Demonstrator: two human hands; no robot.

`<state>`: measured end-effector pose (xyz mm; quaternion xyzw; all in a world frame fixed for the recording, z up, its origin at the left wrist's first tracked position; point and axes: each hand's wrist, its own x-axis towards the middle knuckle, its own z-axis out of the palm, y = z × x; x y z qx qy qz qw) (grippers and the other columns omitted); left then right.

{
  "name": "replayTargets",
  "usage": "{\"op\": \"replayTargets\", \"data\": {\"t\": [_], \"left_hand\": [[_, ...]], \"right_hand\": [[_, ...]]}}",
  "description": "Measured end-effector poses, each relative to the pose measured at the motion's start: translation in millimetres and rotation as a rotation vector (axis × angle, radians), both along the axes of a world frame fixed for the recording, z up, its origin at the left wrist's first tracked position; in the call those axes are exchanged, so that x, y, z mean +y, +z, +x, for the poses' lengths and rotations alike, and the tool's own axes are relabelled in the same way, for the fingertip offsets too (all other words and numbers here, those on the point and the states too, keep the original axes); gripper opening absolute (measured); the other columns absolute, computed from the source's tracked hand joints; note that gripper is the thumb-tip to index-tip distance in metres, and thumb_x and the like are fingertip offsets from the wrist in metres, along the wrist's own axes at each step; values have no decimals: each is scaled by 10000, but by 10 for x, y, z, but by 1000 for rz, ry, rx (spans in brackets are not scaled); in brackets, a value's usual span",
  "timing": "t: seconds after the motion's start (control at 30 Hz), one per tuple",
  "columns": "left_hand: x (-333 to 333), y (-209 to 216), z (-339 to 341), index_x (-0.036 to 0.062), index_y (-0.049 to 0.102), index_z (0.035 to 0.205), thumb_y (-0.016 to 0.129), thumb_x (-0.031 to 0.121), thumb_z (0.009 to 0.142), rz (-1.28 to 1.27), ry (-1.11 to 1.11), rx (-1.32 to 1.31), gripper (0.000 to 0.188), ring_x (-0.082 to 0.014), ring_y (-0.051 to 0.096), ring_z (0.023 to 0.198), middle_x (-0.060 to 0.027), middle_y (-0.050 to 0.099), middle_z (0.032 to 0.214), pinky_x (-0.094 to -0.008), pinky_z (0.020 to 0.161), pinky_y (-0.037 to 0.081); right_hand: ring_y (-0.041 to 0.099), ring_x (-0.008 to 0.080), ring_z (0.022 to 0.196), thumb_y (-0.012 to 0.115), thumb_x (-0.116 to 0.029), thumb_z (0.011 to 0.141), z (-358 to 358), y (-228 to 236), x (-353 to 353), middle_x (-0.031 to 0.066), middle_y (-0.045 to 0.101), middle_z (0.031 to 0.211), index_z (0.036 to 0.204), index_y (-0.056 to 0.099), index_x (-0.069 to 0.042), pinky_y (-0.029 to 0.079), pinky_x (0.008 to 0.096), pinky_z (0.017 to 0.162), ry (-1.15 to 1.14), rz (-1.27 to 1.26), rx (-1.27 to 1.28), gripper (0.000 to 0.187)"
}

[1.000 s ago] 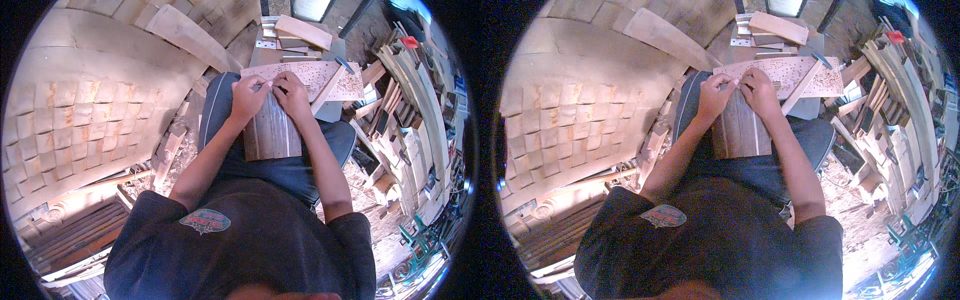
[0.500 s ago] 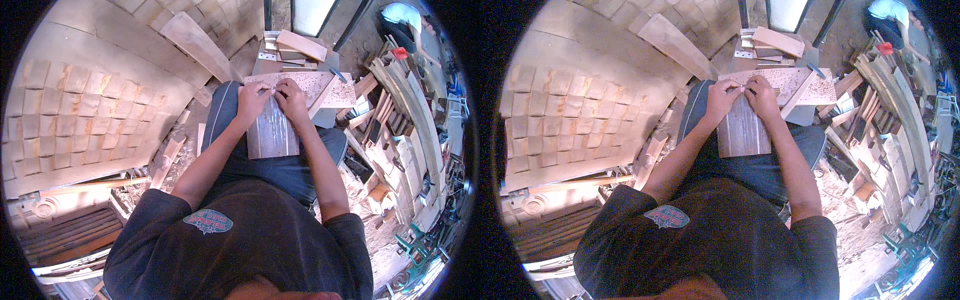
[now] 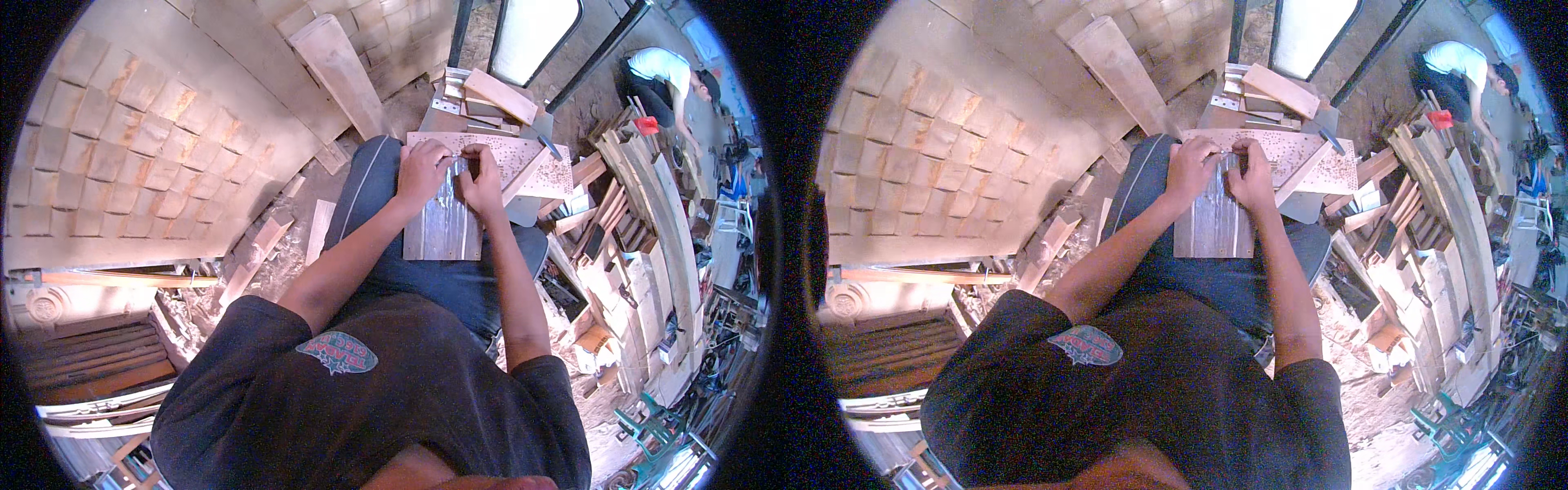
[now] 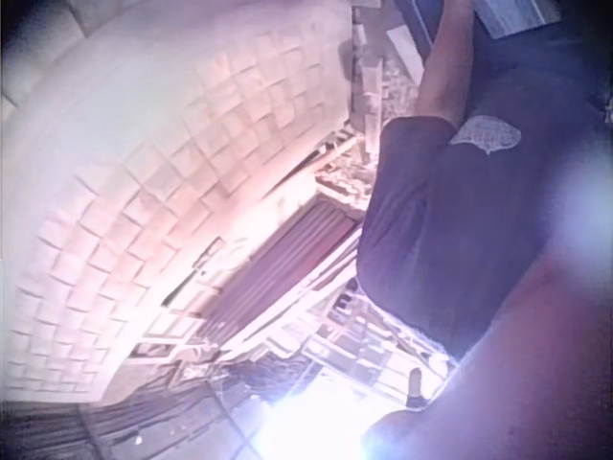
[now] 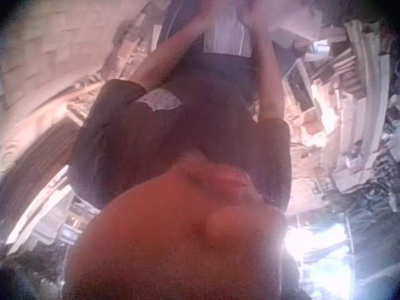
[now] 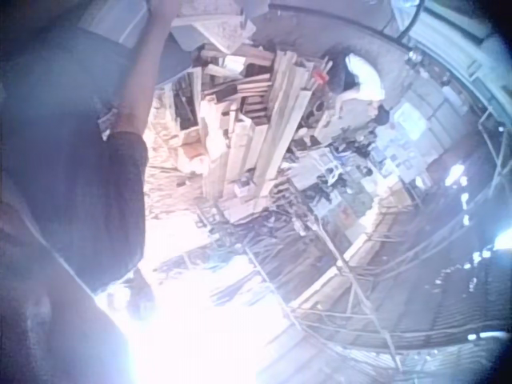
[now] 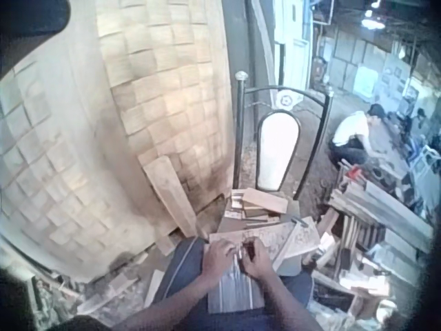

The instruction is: The person assembles a wooden component by placing a thin metal plate onto a curved wood piece and securing it with a small nail and hammer.

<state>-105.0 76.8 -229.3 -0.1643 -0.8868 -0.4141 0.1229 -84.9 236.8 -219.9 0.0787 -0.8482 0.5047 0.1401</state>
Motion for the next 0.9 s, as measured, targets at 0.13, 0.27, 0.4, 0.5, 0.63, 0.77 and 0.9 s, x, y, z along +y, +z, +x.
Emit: {"op": "replayTargets", "data": {"t": [0.13, 0.27, 0.4, 0.5, 0.63, 0.77, 0.9], "left_hand": [[13, -11, 18, 116, 690, 880, 698, 207, 849, -7, 20, 64, 96, -234, 615, 961, -29, 675, 959, -414, 835, 372], [-3, 19, 19, 108, 693, 872, 694, 217, 864, -67, -2, 54, 110, -240, 621, 970, -30, 693, 966, -418, 846, 383], [7, 55, 18, 109, 703, 889, 706, 239, 861, -22, -13, 39, 133, -251, 625, 981, -36, 712, 993, -427, 857, 392], [-38, 18, 3, 109, 705, 892, 713, 239, 852, -30, -7, 44, 136, -257, 620, 982, -34, 714, 1005, -426, 859, 394], [-62, 28, 10, 96, 685, 821, 692, 221, 866, 37, 26, 41, 133, -257, 603, 930, -33, 678, 902, -405, 872, 387], [-32, 50, 16, 107, 695, 861, 692, 221, 861, 24, -11, 31, 114, -262, 609, 956, -38, 686, 933, -421, 866, 390], [71, 55, -23, 121, 702, 905, 696, 222, 856, 20, -45, 91, 113, -271, 614, 979, -46, 691, 977, -431, 853, 390]], "right_hand": [[641, 374, 968, 567, 25, 732, 18, 22, -14, 220, 624, 1029, 1085, 561, 23, 514, 418, 903, 7, -79, -32, 354], [635, 366, 976, 586, 11, 762, 79, 113, 37, 206, 634, 1023, 1083, 578, 33, 500, 405, 922, -77, 23, 115, 322], [623, 361, 983, 640, -31, 794, 402, 37, 493, 181, 651, 1000, 1058, 617, 26, 480, 426, 945, -635, 131, 107, 271], [637, 440, 994, 686, -210, 840, 611, -72, 780, 277, 644, 1052, 1257, 499, 22, 496, 486, 937, -854, 272, -487, 513], [592, 494, 1152, 764, -409, 819, 693, -372, 629, 349, 563, 1270, 1478, 213, 54, 485, 485, 990, -776, 286, -596, 976], [608, 528, 1088, 818, -470, 768, 548, -863, 554, 366, 600, 1171, 1397, 227, 80, 497, 524, 966, -789, 123, -646, 1023], [608, 507, 1107, 794, -326, 755, 485, -1126, 866, 336, 612, 1198, 1375, 345, 100, 487, 509, 982, -825, 244, -642, 876]]}}
